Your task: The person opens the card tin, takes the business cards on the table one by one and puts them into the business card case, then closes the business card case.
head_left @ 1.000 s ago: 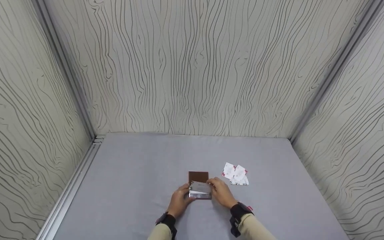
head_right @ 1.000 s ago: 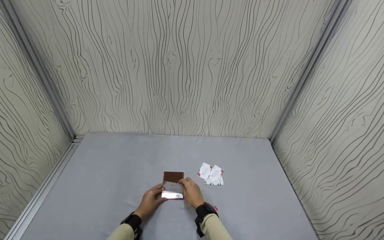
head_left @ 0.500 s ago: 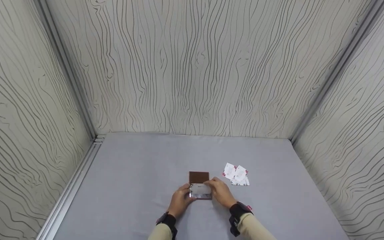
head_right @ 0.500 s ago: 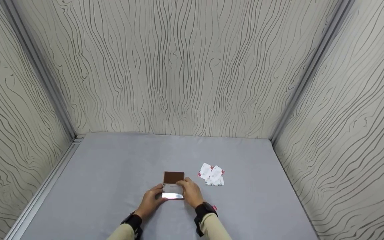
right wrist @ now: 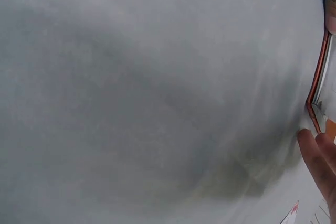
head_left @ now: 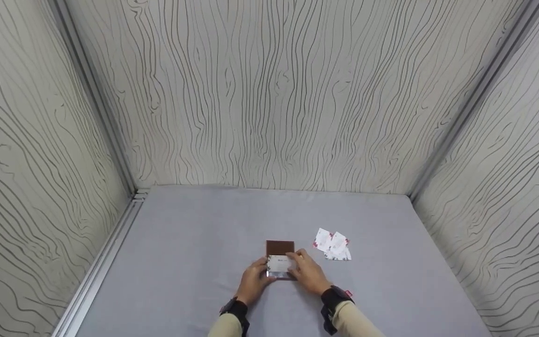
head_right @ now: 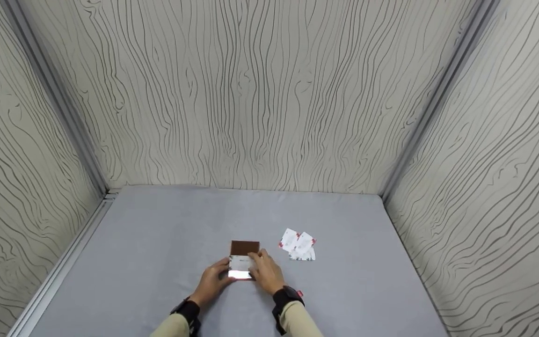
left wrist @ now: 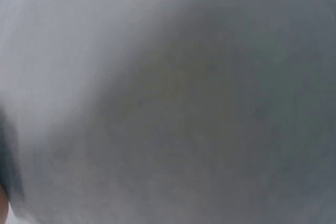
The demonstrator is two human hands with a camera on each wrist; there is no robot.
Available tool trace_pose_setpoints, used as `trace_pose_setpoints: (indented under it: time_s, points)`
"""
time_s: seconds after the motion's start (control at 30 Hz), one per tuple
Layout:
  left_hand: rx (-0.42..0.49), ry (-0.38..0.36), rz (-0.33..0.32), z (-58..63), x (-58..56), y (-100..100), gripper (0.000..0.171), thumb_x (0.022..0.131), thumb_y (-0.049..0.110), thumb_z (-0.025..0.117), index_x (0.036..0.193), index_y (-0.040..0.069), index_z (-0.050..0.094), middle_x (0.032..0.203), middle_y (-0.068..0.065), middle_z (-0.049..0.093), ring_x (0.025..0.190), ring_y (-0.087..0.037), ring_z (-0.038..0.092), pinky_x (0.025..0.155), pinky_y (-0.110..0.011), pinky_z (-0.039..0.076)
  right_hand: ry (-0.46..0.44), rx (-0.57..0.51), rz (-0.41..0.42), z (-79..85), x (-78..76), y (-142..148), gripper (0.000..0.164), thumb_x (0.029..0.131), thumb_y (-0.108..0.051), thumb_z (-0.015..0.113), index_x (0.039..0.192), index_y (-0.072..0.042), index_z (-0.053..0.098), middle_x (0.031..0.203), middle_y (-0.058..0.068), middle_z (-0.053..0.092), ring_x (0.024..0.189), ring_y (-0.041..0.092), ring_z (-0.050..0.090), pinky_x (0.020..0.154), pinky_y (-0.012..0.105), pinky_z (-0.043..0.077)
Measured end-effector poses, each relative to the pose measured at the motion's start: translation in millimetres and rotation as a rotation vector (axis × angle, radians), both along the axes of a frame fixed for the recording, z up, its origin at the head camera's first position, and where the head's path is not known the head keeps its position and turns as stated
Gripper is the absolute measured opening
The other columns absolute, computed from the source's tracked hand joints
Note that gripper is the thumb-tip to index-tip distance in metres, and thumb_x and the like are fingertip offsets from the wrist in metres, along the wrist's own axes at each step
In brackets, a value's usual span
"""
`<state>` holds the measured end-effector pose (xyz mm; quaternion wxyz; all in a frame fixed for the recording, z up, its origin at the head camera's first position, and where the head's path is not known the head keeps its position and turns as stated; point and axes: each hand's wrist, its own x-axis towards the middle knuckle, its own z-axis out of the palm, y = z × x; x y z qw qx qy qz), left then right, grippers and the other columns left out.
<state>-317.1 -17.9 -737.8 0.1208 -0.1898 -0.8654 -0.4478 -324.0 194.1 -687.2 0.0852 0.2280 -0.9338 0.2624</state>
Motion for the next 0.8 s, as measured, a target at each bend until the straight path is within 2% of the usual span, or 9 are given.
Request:
trace_pose_setpoints:
  time_s: [0.1, 0.3, 0.57, 0.8]
  points:
    - [-0.01, -0.007, 0.003, -0.6, -0.2, -0.6, 0.043, 0.081, 0.018, 0.08, 0.113, -0.008, 0.068, 0.128, -0.021, 0.062, 0.122, -0.038, 0.056, 0.104, -0.049, 0.045, 0.0, 0.021, 0.004, -2.7, -0.2, -1.2, 0.045, 0.089, -0.016, 0.074, 0.131, -0.005, 0.059, 0.109, 0.005, 0.052, 0.075, 0.01, 0.049, 0.063, 0.03, 0.047]
    - [-0.006, -0.03, -0.002, -1.6, 0.0, -1.9, 0.043, 0.082, 0.02, 0.079, 0.115, -0.006, 0.069, 0.128, -0.019, 0.062, 0.123, -0.037, 0.056, 0.104, -0.049, 0.044, 0.025, 0.073, 0.009, -7.6, -0.6, -1.5, 0.056, 0.083, -0.02, 0.08, 0.131, -0.005, 0.057, 0.11, 0.007, 0.052, 0.079, 0.014, 0.049, 0.065, 0.035, 0.05]
    - [-0.002, -0.021, 0.004, -2.3, -0.8, -1.6, 0.043, 0.082, 0.02, 0.08, 0.114, -0.007, 0.069, 0.128, -0.02, 0.063, 0.122, -0.037, 0.056, 0.104, -0.05, 0.044, 0.047, 0.101, -0.016, -12.5, 0.9, -2.9, 0.057, 0.081, -0.019, 0.08, 0.131, -0.007, 0.057, 0.11, 0.011, 0.054, 0.091, 0.027, 0.057, 0.069, 0.043, 0.054]
    - [0.001, -0.033, 0.013, -2.6, -0.5, -1.6, 0.045, 0.081, 0.019, 0.08, 0.114, -0.008, 0.068, 0.128, -0.022, 0.062, 0.123, -0.037, 0.056, 0.105, -0.05, 0.044, 0.039, 0.109, -0.022, -13.7, 1.9, -5.9, 0.056, 0.081, -0.018, 0.078, 0.131, -0.006, 0.057, 0.112, 0.014, 0.054, 0.098, 0.034, 0.057, 0.072, 0.045, 0.055]
